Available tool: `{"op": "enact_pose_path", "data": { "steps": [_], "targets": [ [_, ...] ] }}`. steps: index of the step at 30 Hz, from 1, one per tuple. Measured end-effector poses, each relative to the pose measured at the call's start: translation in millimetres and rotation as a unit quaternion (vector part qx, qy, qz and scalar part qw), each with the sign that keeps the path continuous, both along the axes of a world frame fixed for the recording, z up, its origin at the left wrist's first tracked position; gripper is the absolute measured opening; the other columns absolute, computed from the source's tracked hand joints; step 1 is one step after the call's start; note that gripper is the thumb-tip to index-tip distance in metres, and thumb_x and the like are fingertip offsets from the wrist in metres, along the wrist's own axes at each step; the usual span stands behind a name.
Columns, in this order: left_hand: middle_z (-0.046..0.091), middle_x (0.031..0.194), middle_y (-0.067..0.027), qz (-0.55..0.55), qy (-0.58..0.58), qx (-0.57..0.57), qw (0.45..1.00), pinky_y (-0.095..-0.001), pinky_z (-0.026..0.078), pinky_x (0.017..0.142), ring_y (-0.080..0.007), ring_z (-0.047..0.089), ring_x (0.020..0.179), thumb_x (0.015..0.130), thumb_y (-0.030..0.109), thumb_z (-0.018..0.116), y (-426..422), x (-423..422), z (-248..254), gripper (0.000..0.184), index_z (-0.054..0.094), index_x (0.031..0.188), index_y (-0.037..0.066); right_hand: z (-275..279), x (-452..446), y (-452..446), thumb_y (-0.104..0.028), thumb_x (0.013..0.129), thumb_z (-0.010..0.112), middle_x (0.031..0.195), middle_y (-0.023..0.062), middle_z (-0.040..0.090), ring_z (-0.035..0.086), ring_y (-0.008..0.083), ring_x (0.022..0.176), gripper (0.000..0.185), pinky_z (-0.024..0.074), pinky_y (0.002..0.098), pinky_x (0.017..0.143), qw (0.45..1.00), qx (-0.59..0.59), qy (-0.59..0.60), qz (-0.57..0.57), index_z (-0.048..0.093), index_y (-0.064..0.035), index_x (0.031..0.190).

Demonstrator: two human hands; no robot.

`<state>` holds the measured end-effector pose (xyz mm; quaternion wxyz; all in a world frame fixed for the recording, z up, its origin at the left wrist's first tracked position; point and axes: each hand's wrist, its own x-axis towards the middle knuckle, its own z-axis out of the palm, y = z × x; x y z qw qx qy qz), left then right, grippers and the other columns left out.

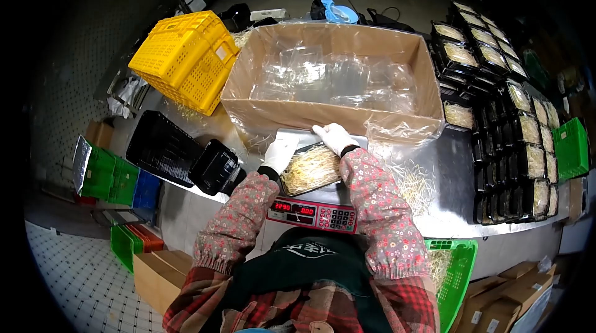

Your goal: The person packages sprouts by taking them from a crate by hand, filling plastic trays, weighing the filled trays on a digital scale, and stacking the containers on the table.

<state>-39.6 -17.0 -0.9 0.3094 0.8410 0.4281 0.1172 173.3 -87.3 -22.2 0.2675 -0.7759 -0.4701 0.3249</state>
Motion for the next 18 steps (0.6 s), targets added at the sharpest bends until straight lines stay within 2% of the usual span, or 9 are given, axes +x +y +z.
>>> {"op": "enact_pose_path", "data": {
  "steps": [2,5,7,8,10,12,14,15,18],
  "targets": [
    [0.070,0.098,-0.0205,0.059,-0.034,-0.052,0.996,-0.0464,0.050,0.082,-0.0395,0.065,0.095,0.092,0.053,0.054,-4.0,-1.8,1.7,0.048,0.074,0.098,0.009,2.6,3.0,-12.3,-0.053,0.098,0.050,0.071,0.0061,0.065,0.057,0.0169,0.062,0.058,0.0479,0.0321,0.068,0.973,0.099,0.196,-0.076,0.069,-0.0012,0.083],
    [0.070,0.098,-0.0227,0.070,-0.024,-0.095,0.993,-0.0424,0.050,0.083,-0.0390,0.066,0.095,0.091,0.057,0.057,-11.7,-12.6,3.6,0.057,0.072,0.103,0.003,19.3,6.4,-43.4,-0.047,0.101,0.049,0.070,-0.0023,0.058,0.050,0.0098,0.055,0.046,0.0430,0.0254,0.054,0.818,0.179,0.473,-0.274,0.067,-0.0055,0.093],
    [0.070,0.097,-0.0237,0.025,-0.057,-0.108,0.992,-0.0391,0.050,0.084,-0.0352,0.068,0.095,0.093,0.054,0.056,-20.6,-23.7,-2.5,0.059,0.069,0.110,0.000,6.5,14.9,-77.1,-0.042,0.102,0.052,0.073,-0.0026,0.059,0.050,0.0073,0.055,0.035,0.0417,0.0229,0.050,0.758,0.265,0.506,-0.315,0.064,-0.0088,0.099],
    [0.071,0.099,-0.0215,-0.029,-0.099,-0.158,0.982,-0.0376,0.049,0.086,-0.0318,0.068,0.097,0.095,0.049,0.056,-30.7,-28.3,6.4,0.053,0.067,0.113,0.000,39.9,0.9,-103.6,-0.038,0.101,0.055,0.075,-0.0020,0.060,0.052,0.0071,0.056,0.028,0.0423,0.0232,0.049,0.761,0.261,0.483,-0.347,0.061,-0.0109,0.097],
    [0.072,0.101,-0.0114,-0.075,-0.119,-0.195,0.971,-0.0313,0.050,0.085,-0.0171,0.066,0.093,0.099,0.032,0.058,-40.7,-32.9,-15.1,0.040,0.065,0.116,-0.004,1.0,6.2,-142.2,-0.036,0.098,0.061,0.077,-0.0001,0.062,0.056,0.0079,0.055,0.025,0.0442,0.0227,0.047,0.839,0.205,0.437,-0.252,0.058,-0.0111,0.099],
    [0.071,0.102,-0.0101,-0.048,-0.089,-0.230,0.968,-0.0292,0.049,0.085,-0.0141,0.063,0.092,0.100,0.027,0.058,-57.5,-28.4,-6.1,0.036,0.064,0.116,-0.005,41.4,-28.5,-172.5,-0.034,0.095,0.067,0.077,-0.0002,0.062,0.061,0.0081,0.057,0.025,0.0488,0.0212,0.047,0.901,0.083,0.391,-0.167,0.055,-0.0125,0.098],
    [0.070,0.098,-0.0092,-0.040,-0.163,-0.247,0.955,-0.0276,0.048,0.084,-0.0126,0.061,0.091,0.100,0.025,0.057,-79.0,-21.9,-8.6,0.035,0.064,0.114,-0.007,29.1,-56.0,-185.5,-0.027,0.092,0.071,0.072,0.0002,0.061,0.062,0.0084,0.059,0.027,0.0512,0.0221,0.047,0.881,0.081,0.435,-0.165,0.050,-0.0110,0.090],
    [0.069,0.087,-0.0156,-0.068,-0.208,-0.203,0.955,-0.0334,0.048,0.077,-0.0225,0.063,0.080,0.098,0.028,0.058,-87.4,-17.8,-13.9,0.034,0.064,0.107,-0.004,22.3,-58.1,-189.3,-0.024,0.092,0.072,0.070,-0.0004,0.059,0.062,0.0085,0.058,0.026,0.0508,0.0225,0.046,0.872,0.093,0.446,-0.181,0.050,-0.0107,0.089],
    [0.067,0.088,-0.0153,-0.102,-0.178,-0.228,0.952,-0.0348,0.048,0.076,-0.0229,0.062,0.081,0.098,0.027,0.057,-93.0,-11.6,-17.7,0.032,0.065,0.104,-0.003,3.8,-56.2,-209.8,-0.015,0.090,0.072,0.066,-0.0016,0.055,0.057,0.0082,0.055,0.024,0.0493,0.0246,0.045,0.827,0.191,0.484,-0.212,0.050,-0.0103,0.085]
  ]
}}
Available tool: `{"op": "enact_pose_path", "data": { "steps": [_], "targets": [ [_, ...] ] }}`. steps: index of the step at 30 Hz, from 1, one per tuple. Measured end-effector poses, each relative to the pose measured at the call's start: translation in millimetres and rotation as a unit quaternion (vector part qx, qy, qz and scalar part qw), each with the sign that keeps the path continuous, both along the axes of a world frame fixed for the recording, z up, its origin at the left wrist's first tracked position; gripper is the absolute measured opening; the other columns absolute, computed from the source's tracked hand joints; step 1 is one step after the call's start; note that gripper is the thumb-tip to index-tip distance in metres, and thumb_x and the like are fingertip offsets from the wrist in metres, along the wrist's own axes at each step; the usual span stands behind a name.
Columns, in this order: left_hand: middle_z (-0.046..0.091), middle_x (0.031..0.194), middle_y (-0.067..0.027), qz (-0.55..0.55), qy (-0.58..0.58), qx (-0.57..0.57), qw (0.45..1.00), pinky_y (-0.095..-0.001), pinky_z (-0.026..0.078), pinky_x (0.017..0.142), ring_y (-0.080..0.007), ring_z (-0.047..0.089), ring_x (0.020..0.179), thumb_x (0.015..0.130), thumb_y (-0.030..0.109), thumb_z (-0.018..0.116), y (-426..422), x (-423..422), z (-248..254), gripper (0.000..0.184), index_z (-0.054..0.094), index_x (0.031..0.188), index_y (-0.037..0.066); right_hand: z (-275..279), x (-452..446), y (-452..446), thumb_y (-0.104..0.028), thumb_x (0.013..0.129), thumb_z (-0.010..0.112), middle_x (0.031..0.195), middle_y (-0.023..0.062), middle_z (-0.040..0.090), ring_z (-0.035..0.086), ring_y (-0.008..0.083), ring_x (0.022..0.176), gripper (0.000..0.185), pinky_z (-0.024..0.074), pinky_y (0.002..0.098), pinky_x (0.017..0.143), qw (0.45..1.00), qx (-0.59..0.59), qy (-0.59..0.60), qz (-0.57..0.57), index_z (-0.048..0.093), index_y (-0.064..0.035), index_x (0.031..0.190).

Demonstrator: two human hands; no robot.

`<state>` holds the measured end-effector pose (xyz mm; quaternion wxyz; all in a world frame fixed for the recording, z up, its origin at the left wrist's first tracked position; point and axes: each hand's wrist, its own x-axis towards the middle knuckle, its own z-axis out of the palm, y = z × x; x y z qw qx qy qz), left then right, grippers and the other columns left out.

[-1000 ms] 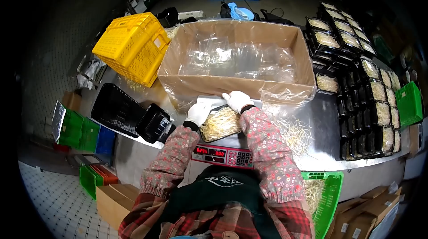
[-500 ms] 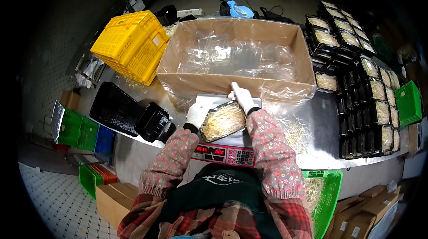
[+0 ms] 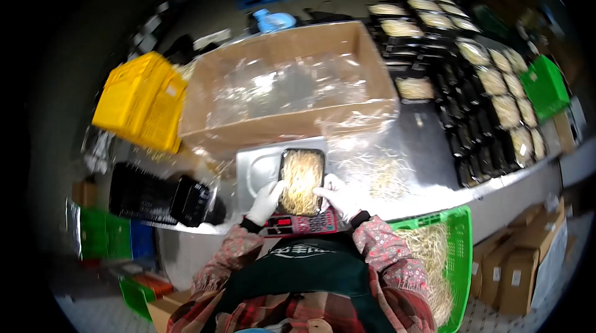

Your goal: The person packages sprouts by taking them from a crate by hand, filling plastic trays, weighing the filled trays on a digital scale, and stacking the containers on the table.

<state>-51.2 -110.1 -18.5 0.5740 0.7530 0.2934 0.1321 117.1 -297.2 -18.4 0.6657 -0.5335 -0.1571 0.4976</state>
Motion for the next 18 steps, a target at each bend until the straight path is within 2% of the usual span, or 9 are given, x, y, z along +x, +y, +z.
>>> {"op": "enact_pose_path", "data": {
  "steps": [1,2,4,6,9,10,14,16,18],
  "targets": [
    [0.067,0.089,-0.0155,0.014,0.049,-0.049,0.997,-0.0353,0.048,0.077,-0.0232,0.062,0.082,0.098,0.028,0.057,0.0,3.3,9.0,0.032,0.066,0.104,-0.002,15.3,6.2,-12.9,-0.011,0.089,0.073,0.067,-0.0026,0.053,0.053,0.0077,0.056,0.023,0.0477,0.0243,0.048,0.996,-0.041,-0.072,-0.016,0.051,-0.0093,0.083],
    [0.067,0.090,-0.0157,0.023,0.098,-0.095,0.990,-0.0358,0.048,0.079,-0.0235,0.062,0.082,0.098,0.028,0.057,5.3,9.4,18.9,0.031,0.066,0.104,-0.001,-10.1,9.3,-19.2,-0.009,0.087,0.074,0.070,-0.0037,0.052,0.052,0.0069,0.059,0.021,0.0449,0.0219,0.051,0.996,0.041,0.031,-0.078,0.052,-0.0089,0.083],
    [0.067,0.103,-0.0180,0.029,0.002,0.181,0.983,-0.0380,0.047,0.089,-0.0283,0.062,0.095,0.097,0.032,0.057,27.4,26.8,25.5,0.035,0.066,0.110,0.000,-6.1,35.4,-50.5,-0.003,0.085,0.072,0.073,-0.0056,0.052,0.052,0.0062,0.062,0.019,0.0426,0.0204,0.053,0.990,0.052,-0.037,-0.122,0.054,-0.0090,0.083],
    [0.056,0.133,-0.0207,0.058,-0.001,0.448,0.892,-0.0457,0.039,0.105,-0.0358,0.051,0.124,0.095,0.037,0.058,77.4,41.5,-13.9,0.049,0.058,0.128,0.001,0.4,59.8,-91.0,0.003,0.081,0.068,0.073,-0.0030,0.057,0.054,0.0101,0.055,0.022,0.0451,0.0231,0.052,0.974,0.077,0.050,-0.205,0.052,-0.0110,0.080],
    [0.025,0.158,-0.0217,0.069,0.249,0.440,0.860,-0.0638,0.013,0.115,-0.0413,0.018,0.148,0.093,0.047,0.056,84.6,73.2,-22.2,0.076,0.033,0.151,0.004,21.1,107.3,-131.8,0.000,0.082,0.068,0.073,-0.0004,0.059,0.055,0.0117,0.054,0.021,0.0475,0.0240,0.053,0.932,0.098,0.027,-0.347,0.051,-0.0117,0.079],
    [0.026,0.158,-0.0234,0.051,0.292,0.479,0.826,-0.0636,0.010,0.116,-0.0413,0.017,0.148,0.092,0.052,0.053,68.4,84.7,-24.1,0.079,0.033,0.150,0.003,28.5,124.1,-136.9,-0.002,0.083,0.068,0.073,-0.0002,0.059,0.056,0.0114,0.055,0.021,0.0485,0.0248,0.054,0.910,0.116,0.026,-0.398,0.051,-0.0119,0.079],
    [0.031,0.157,-0.0183,-0.257,0.103,0.492,0.825,-0.0651,0.012,0.116,-0.0435,0.021,0.146,0.092,0.052,0.055,-29.4,120.3,4.6,0.071,0.042,0.147,0.009,1.3,232.6,-132.5,-0.010,0.086,0.070,0.071,-0.0001,0.056,0.055,0.0135,0.058,0.025,0.0473,0.0314,0.049,0.862,0.133,0.001,-0.490,0.047,-0.0147,0.078],
    [0.039,0.153,-0.0153,-0.425,-0.038,0.406,0.808,-0.0593,0.020,0.116,-0.0337,0.029,0.146,0.094,0.037,0.060,-74.0,117.3,-4.5,0.061,0.045,0.145,0.008,-20.1,298.4,-104.7,-0.011,0.088,0.070,0.069,0.0006,0.055,0.056,0.0142,0.055,0.025,0.0497,0.0325,0.048,0.841,0.156,-0.021,-0.518,0.047,-0.0147,0.080],
    [0.047,0.148,-0.0138,-0.493,-0.092,0.206,0.840,-0.0511,0.027,0.117,-0.0332,0.039,0.141,0.095,0.031,0.061,-106.9,114.8,14.9,0.058,0.044,0.146,0.008,-38.3,362.2,-74.5,-0.012,0.090,0.069,0.069,0.0015,0.055,0.056,0.0149,0.053,0.024,0.0526,0.0337,0.047,0.829,0.162,-0.039,-0.534,0.046,-0.0141,0.082]
  ]
}}
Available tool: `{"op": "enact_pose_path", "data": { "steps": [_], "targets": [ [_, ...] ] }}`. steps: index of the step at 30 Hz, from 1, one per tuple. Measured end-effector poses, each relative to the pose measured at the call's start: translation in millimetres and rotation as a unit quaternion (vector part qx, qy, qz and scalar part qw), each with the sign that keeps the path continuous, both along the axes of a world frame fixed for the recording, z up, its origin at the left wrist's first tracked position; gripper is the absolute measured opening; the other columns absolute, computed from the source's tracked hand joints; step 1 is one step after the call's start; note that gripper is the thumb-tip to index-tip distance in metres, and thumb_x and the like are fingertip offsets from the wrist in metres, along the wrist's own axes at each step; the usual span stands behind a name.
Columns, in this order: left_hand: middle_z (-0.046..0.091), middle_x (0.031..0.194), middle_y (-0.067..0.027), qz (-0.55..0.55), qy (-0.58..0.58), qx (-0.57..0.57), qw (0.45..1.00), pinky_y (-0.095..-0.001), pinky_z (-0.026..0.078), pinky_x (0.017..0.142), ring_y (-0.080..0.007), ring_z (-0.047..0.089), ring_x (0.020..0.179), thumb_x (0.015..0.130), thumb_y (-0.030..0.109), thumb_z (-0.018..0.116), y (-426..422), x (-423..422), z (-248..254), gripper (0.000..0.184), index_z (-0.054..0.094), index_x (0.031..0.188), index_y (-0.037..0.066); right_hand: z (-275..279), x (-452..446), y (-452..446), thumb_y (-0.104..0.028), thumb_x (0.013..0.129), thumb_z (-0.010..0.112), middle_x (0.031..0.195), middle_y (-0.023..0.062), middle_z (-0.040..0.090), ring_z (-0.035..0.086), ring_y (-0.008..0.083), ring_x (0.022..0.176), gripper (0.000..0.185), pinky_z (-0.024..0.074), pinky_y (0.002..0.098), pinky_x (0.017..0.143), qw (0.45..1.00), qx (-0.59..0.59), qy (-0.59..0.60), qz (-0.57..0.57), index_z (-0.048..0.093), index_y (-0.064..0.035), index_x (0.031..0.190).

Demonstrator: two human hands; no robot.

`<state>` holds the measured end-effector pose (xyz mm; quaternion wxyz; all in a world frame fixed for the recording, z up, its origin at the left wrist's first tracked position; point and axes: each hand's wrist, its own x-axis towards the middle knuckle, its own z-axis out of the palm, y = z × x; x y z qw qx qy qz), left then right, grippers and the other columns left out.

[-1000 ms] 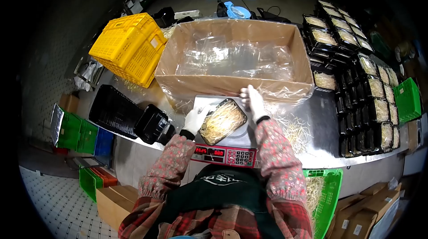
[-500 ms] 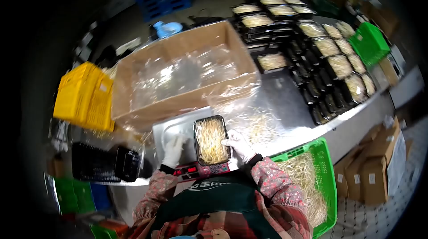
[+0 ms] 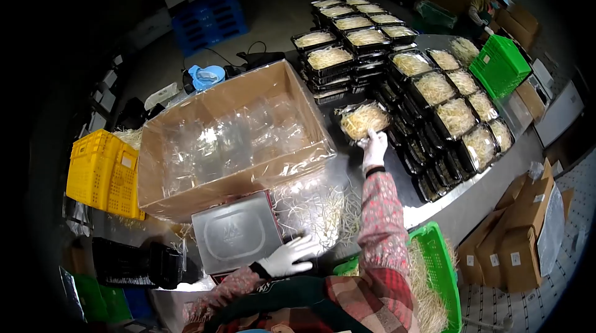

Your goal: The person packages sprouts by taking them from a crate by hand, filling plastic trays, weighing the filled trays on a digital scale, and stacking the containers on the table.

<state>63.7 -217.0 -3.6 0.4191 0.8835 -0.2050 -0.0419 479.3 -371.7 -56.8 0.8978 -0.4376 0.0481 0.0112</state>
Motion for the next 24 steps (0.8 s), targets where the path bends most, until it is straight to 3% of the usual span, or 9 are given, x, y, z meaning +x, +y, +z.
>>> {"op": "enact_pose_path", "data": {
  "steps": [4,10,14,16,17,18,20,22,24],
  "targets": [
    [0.058,0.135,-0.0166,0.161,0.027,-0.006,0.986,-0.0427,0.040,0.109,-0.0345,0.049,0.130,0.093,0.023,0.064,33.9,-26.4,29.6,0.046,0.056,0.134,0.007,-16.9,84.3,55.5,-0.010,0.093,0.066,0.070,0.0053,0.057,0.057,0.0174,0.051,0.018,0.0571,0.0391,0.048,0.997,-0.044,0.050,-0.037,0.047,-0.0096,0.091],
    [0.067,0.118,-0.0154,0.553,0.055,-0.052,0.829,-0.0351,0.049,0.097,-0.0260,0.064,0.110,0.091,0.003,0.058,72.5,-94.2,77.6,0.029,0.067,0.118,0.001,-36.0,98.7,84.4,-0.005,0.086,0.064,0.065,0.0072,0.057,0.052,0.0189,0.046,0.012,0.0565,0.0460,0.048,0.981,-0.085,0.136,-0.110,0.053,-0.0034,0.090],
    [0.059,0.133,-0.0164,0.650,-0.042,-0.088,0.753,-0.0362,0.043,0.105,-0.0252,0.055,0.124,0.091,0.005,0.064,113.7,-162.5,34.6,0.040,0.060,0.130,0.002,-38.2,94.6,65.9,-0.033,0.089,0.074,0.098,0.0179,0.061,0.062,0.0332,0.084,0.053,0.0582,0.0541,0.075,0.983,-0.078,0.164,-0.019,0.056,0.0065,0.120],
    [0.052,0.141,-0.0191,0.699,-0.084,0.104,0.703,-0.0417,0.039,0.109,-0.0322,0.049,0.130,0.088,0.014,0.072,135.0,-196.4,24.4,0.053,0.054,0.136,0.002,-42.5,78.2,45.0,-0.046,0.090,0.070,0.117,0.0243,0.056,0.057,0.0407,0.112,0.066,0.0537,0.0554,0.090,0.990,-0.074,0.106,0.059,0.052,0.0018,0.132],
    [0.050,0.142,-0.0204,0.726,-0.083,0.209,0.650,-0.0452,0.036,0.111,-0.0360,0.045,0.133,0.085,0.021,0.074,146.9,-213.4,26.3,0.061,0.051,0.138,0.001,-18.8,50.0,39.6,-0.050,0.098,0.054,0.137,0.0308,0.044,0.045,0.0432,0.129,0.067,0.0454,0.0563,0.103,0.988,-0.107,0.069,0.092,0.039,-0.0071,0.147],
    [0.048,0.143,-0.0218,0.740,-0.078,0.310,0.592,-0.0486,0.032,0.114,-0.0397,0.042,0.135,0.083,0.029,0.077,159.6,-231.2,25.6,0.069,0.049,0.139,-0.001,-11.5,33.8,30.9,-0.040,0.106,0.030,0.155,0.0193,0.031,0.030,0.0347,0.144,0.057,0.0266,0.0549,0.118,0.986,-0.051,0.101,0.125,0.020,-0.0159,0.156],
    [0.045,0.145,-0.0245,0.769,-0.029,0.402,0.495,-0.0529,0.028,0.114,-0.0426,0.038,0.137,0.080,0.042,0.076,183.2,-276.3,9.3,0.081,0.045,0.141,-0.002,-44.2,35.5,-3.8,-0.034,0.106,0.029,0.159,0.0174,0.025,0.025,0.0334,0.147,0.056,0.0224,0.0510,0.120,0.981,0.043,0.126,0.138,0.020,-0.0122,0.157],
    [0.046,0.142,-0.0266,0.774,0.157,0.346,0.507,-0.0554,0.029,0.112,-0.0449,0.038,0.135,0.083,0.045,0.072,196.6,-294.3,20.6,0.078,0.045,0.140,-0.002,-84.7,29.7,-39.9,-0.028,0.106,0.027,0.163,0.0155,0.019,0.020,0.0321,0.150,0.055,0.0182,0.0471,0.123,0.971,0.138,0.146,0.130,0.019,-0.0084,0.157],
    [0.064,0.122,-0.0179,0.734,0.144,0.366,0.554,-0.0534,0.037,0.106,-0.0341,0.059,0.114,0.091,0.040,0.060,214.6,-330.6,-45.3,0.053,0.058,0.128,0.003,-43.2,-25.7,-35.4,-0.030,0.101,0.051,0.138,0.0162,0.048,0.053,0.0256,0.118,0.050,0.0446,0.0409,0.101,0.980,-0.121,0.129,0.090,0.044,-0.0019,0.141]
  ]
}}
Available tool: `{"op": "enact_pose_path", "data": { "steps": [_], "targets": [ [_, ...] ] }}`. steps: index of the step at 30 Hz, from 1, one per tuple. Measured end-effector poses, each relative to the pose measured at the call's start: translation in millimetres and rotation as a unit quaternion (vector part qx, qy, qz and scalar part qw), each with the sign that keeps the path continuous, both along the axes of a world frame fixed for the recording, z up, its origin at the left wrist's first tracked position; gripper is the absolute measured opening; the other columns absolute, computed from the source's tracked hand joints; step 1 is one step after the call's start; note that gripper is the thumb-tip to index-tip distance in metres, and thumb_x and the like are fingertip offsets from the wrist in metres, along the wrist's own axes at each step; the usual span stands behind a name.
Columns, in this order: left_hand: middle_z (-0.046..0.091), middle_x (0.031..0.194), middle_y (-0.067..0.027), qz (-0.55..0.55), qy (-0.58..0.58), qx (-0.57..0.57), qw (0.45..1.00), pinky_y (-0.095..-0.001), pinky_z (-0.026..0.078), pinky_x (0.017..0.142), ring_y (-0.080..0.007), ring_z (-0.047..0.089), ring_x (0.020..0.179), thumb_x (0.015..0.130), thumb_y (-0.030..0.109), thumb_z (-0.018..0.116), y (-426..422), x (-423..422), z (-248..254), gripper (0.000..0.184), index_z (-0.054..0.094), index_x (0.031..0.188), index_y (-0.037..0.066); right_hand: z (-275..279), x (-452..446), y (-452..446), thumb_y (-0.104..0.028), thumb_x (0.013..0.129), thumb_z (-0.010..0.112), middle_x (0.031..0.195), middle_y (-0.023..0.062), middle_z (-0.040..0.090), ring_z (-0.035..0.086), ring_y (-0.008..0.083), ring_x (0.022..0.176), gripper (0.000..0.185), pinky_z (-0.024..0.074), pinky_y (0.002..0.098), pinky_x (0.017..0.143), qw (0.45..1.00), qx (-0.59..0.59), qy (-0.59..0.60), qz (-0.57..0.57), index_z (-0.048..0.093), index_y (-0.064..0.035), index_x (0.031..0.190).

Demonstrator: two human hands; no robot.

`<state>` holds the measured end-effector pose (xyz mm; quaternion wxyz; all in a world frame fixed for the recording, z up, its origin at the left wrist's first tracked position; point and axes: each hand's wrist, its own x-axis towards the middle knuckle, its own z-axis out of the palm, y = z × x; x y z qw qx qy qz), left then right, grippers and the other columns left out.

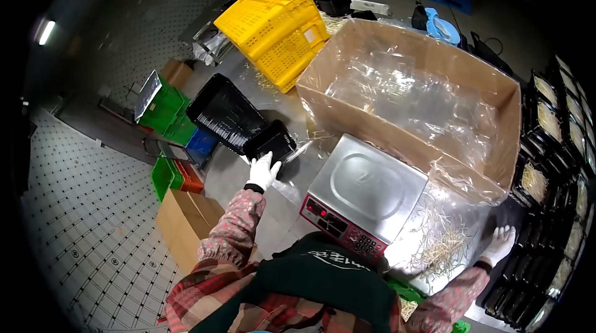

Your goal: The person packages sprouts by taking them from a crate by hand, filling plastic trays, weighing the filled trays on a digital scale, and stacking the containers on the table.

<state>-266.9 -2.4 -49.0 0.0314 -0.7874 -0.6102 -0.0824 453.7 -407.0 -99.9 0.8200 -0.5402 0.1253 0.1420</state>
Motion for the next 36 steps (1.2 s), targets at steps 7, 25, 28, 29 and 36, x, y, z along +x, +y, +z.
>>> {"op": "enact_pose_path", "data": {
  "steps": [7,25,28,29,36],
  "targets": [
    [0.072,0.103,-0.0152,0.059,-0.155,-0.025,0.986,-0.0392,0.053,0.088,-0.0326,0.068,0.097,0.092,0.024,0.061,15.0,5.9,19.3,0.026,0.072,0.111,0.010,65.3,-189.9,68.6,-0.022,0.098,0.060,0.080,0.0022,0.061,0.056,0.0117,0.063,0.019,0.0502,0.0268,0.062,0.960,-0.067,-0.143,0.231,0.062,-0.0070,0.109],
    [0.063,0.096,-0.0017,-0.240,-0.581,0.040,0.777,-0.0267,0.047,0.077,-0.0097,0.054,0.085,0.092,0.003,0.067,-9.3,160.1,105.4,0.010,0.063,0.100,-0.002,66.8,-468.1,151.8,-0.040,0.094,0.059,0.131,0.0154,0.058,0.050,0.0352,0.125,0.056,0.0438,0.0472,0.099,0.505,-0.188,-0.634,0.555,0.048,-0.0125,0.142],
    [0.067,0.102,-0.0181,-0.485,-0.392,-0.085,0.777,-0.0338,0.050,0.085,-0.0265,0.065,0.095,0.088,0.000,0.064,-71.3,254.5,112.0,0.020,0.065,0.107,-0.004,55.5,-479.8,112.0,-0.036,0.098,0.056,0.103,0.0120,0.072,0.068,0.0308,0.089,0.037,0.0547,0.0405,0.078,0.635,-0.200,-0.536,0.519,0.062,-0.0189,0.130],
    [0.068,0.105,-0.0175,-0.586,-0.368,-0.155,0.706,-0.0343,0.051,0.085,-0.0309,0.065,0.099,0.085,0.001,0.065,-116.3,281.9,142.4,0.023,0.068,0.108,-0.001,51.3,-483.0,98.0,-0.035,0.098,0.056,0.105,0.0117,0.071,0.068,0.0310,0.089,0.035,0.0548,0.0406,0.078,0.682,-0.207,-0.508,0.484,0.065,-0.0184,0.127],
    [0.069,0.099,-0.0109,-0.778,-0.168,-0.164,0.583,-0.0425,0.052,0.084,-0.0316,0.066,0.093,0.085,0.010,0.060,-221.5,422.5,-10.1,0.025,0.070,0.107,0.013,68.4,-537.3,-27.7,-0.027,0.094,0.062,0.099,0.0087,0.073,0.068,0.0316,0.083,0.024,0.0552,0.0411,0.076,0.828,-0.417,-0.315,0.202,0.072,-0.0169,0.113]
  ]
}}
